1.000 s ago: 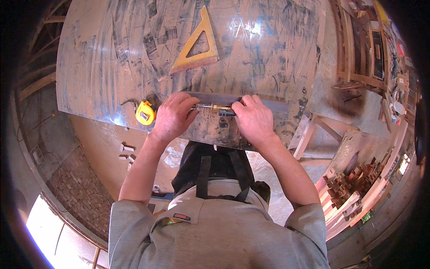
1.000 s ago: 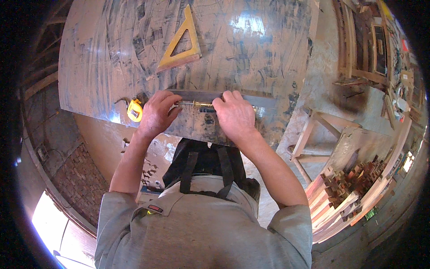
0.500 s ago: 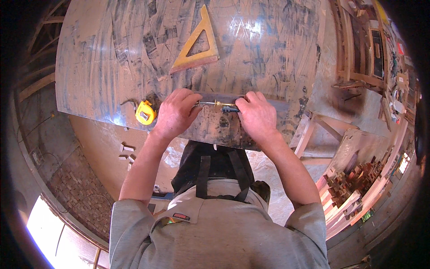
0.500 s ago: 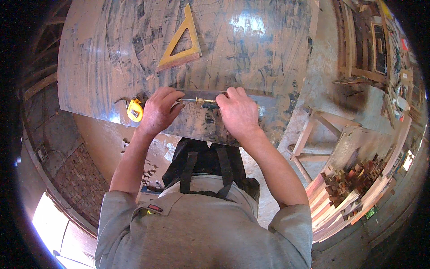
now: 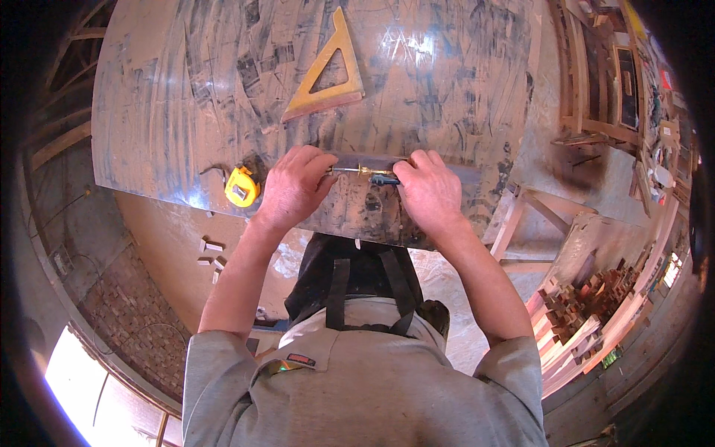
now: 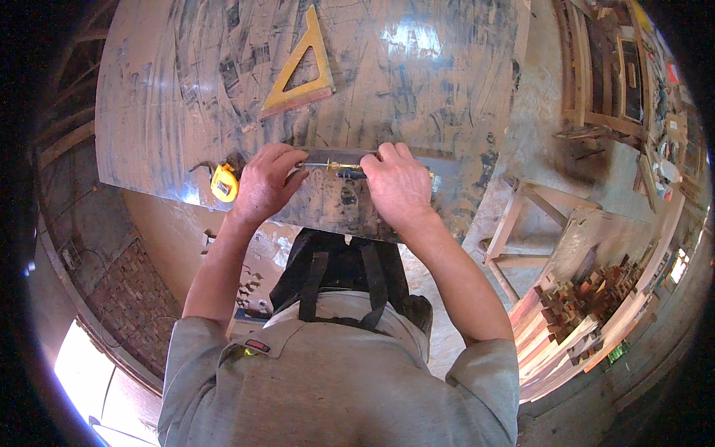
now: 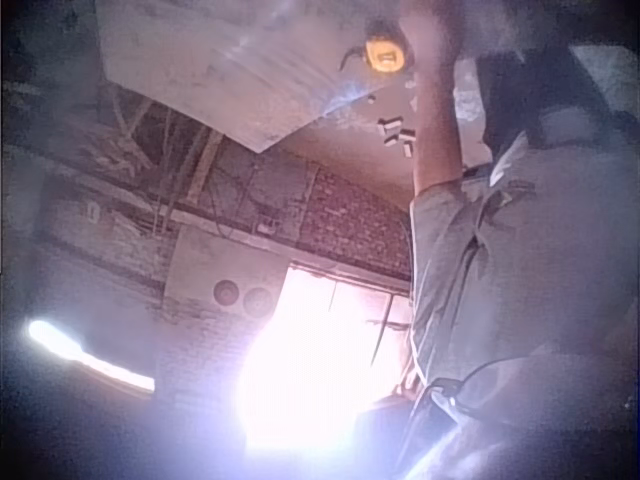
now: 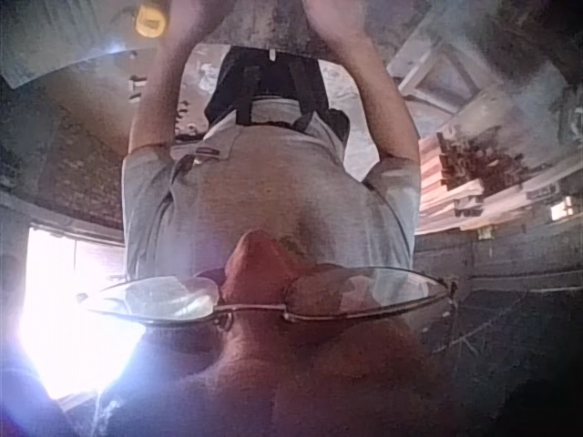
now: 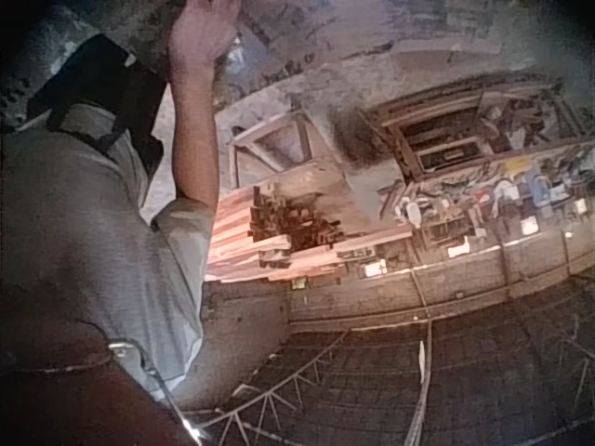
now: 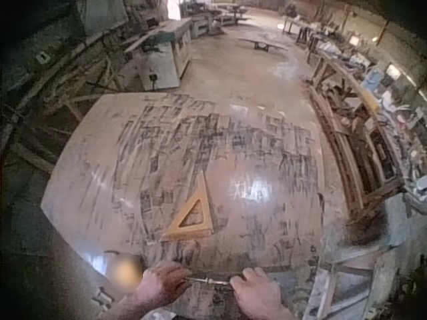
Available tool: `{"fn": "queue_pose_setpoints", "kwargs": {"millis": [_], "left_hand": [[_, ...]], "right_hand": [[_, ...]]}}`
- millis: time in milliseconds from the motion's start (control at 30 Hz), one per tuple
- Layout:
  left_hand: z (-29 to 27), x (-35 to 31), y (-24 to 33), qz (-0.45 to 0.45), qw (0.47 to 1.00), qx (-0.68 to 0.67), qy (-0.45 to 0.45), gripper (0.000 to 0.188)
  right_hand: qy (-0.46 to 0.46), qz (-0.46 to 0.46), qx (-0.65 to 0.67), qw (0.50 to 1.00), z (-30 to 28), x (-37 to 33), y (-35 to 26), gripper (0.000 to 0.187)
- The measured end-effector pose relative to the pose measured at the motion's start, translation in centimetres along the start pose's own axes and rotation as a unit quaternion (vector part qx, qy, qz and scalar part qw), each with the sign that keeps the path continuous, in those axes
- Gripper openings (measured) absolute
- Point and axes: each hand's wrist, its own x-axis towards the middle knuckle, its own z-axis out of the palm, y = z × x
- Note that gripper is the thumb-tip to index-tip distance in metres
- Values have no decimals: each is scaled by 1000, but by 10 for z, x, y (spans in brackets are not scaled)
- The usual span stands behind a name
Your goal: The person measures a metal bar using a tape measure and marks it with a pen. They use a speed square to draw a straight line across the bar. The person repeats the measuring and marking process multiple times.
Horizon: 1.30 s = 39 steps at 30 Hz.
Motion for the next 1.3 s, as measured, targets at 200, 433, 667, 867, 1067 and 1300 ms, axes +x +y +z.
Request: {"fn": "queue_pose_setpoints", "kwargs": {"millis": [200, 433, 667, 867, 1067, 1300], "left_hand": [[0, 0, 2, -4, 1000, 7, 0, 31], [0, -1, 1, -10, 1000, 3, -1, 30], [0, -1, 1, -8, 1000, 2, -4, 30], [0, -1, 2, -11, 1000, 3, -10, 31], [-1, -1, 2, -10, 1000, 4, -6, 31], [-2, 0, 0, -8, 1000, 7, -8, 31]], "right_hand": [[4, 1, -1, 1000, 2, 0, 1, 6], [-1, 1, -6, 1000, 1, 1, 1, 6], [-7, 2, 1, 1000, -2, 2, 0, 7], [-16, 1, -1, 1000, -1, 1, 2, 9], [-17, 5, 7, 1000, -2, 2, 1, 10], [-7, -3, 5, 1000, 0, 2, 1, 10]]}}
